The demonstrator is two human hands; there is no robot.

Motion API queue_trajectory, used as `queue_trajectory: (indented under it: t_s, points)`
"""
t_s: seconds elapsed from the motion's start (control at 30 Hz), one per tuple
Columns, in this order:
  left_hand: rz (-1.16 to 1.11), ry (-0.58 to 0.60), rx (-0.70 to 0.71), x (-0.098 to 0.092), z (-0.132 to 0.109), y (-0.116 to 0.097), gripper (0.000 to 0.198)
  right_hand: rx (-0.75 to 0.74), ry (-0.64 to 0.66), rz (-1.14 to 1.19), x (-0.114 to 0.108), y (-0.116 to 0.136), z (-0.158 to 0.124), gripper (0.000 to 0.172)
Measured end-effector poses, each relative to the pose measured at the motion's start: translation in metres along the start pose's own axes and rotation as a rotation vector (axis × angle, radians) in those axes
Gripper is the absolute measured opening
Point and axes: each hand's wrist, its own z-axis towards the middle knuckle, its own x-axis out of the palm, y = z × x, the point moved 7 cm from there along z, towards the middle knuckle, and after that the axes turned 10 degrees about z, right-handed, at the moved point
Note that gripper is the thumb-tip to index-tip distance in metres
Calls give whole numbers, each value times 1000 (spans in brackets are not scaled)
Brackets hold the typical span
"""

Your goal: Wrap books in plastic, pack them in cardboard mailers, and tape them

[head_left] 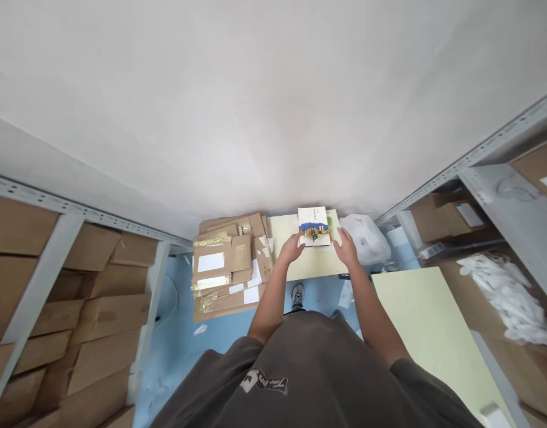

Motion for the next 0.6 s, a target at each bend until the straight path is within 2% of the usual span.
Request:
queue_trajectory:
  t_s: [0.13, 0.33, 0.5, 0.6]
  points:
    - [-81, -11, -141, 9, 10, 38, 62, 22, 88, -4, 37, -10, 35, 68]
    - [-184, 28, -291, 49, 34, 75, 69, 115, 243, -115, 76, -48, 67, 70]
    - [-243, 60, -442, 88, 67, 97, 79, 232, 430, -308, 110, -73, 77, 70]
    - [-251, -7, -519, 97, 80, 116, 74, 173, 529, -396, 138, -68, 75, 69]
